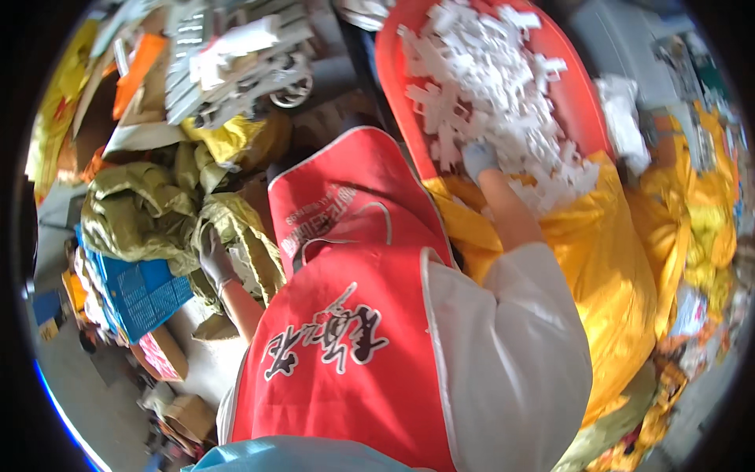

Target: The person prints toy gun components by mounting them onto a printing machine fixture, transfers the finished components into a collection bag, and pours additional toy gun pieces from a large sack into a basin.

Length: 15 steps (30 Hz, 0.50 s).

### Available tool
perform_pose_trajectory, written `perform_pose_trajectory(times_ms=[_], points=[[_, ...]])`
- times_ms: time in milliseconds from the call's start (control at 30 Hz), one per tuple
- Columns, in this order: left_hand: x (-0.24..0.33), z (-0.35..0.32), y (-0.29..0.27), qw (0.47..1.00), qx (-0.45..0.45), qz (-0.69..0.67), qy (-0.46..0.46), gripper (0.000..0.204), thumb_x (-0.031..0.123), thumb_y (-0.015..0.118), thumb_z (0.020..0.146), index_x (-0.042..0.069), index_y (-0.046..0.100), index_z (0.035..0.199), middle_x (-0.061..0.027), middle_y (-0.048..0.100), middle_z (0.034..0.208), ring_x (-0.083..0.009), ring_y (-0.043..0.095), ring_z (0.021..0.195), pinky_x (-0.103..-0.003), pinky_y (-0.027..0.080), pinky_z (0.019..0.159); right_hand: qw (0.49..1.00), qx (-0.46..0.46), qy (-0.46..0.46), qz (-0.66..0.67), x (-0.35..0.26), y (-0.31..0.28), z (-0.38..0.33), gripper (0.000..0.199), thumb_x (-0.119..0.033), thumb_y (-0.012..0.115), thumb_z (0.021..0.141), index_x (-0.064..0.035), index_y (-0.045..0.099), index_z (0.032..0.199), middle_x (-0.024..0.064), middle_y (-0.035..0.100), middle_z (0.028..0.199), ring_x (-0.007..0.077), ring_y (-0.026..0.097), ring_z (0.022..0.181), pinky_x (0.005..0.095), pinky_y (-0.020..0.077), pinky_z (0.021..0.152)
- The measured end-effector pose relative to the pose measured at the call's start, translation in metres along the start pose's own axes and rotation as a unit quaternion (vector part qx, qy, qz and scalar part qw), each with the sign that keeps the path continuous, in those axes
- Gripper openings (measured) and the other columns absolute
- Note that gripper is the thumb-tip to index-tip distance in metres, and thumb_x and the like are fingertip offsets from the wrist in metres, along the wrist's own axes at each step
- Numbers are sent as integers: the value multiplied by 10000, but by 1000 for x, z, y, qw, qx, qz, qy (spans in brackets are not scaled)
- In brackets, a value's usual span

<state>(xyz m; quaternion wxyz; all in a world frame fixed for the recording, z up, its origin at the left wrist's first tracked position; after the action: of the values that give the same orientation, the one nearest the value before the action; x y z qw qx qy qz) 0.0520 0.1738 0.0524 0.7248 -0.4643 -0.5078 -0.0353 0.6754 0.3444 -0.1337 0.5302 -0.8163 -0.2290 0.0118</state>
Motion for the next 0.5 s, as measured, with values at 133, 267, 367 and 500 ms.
perform_pose_trajectory(times_ms=[133,267,367,500], points=[[47,16,12,996,-1,14,84,256,178,562,913,38,644,1111,-95,681,1043,-176,637,945,-288,470,860,962,108,25,250,11,-44,-18,431,-327,543,885,-56,541,1221,151,623,1113,349,566,1045,421,464,858],[125,22,0,987,32,-10,158,234,137,585,882,33,650,1082,-123,683,1006,-201,655,923,-304,490,828,890,172,-9,422,19,-84,-17,510,-378,523,915,-21,482,1276,149,631,1111,354,601,970,390,470,848],[182,35,-2,971,55,-39,230,231,112,597,871,21,646,1077,-129,677,1016,-212,661,915,-304,497,821,763,289,47,576,49,-95,-14,471,-426,518,927,-87,532,1254,94,647,938,209,608,837,339,487,713],[278,44,8,929,31,-44,366,240,104,618,847,34,647,1075,-122,664,1050,-267,639,970,-323,490,847,576,140,60,803,30,-117,-12,495,-441,461,962,-66,502,1282,-15,561,919,63,495,737,224,425,638]])
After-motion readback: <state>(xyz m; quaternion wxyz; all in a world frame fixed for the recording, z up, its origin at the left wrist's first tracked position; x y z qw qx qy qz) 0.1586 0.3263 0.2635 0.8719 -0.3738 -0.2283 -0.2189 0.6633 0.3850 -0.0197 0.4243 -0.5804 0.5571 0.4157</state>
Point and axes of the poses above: each hand's wrist, its own z-axis towards the middle knuckle, its own y-axis out of the palm, x = y × z, the point moved 9 cm from there along z, towards the middle knuckle
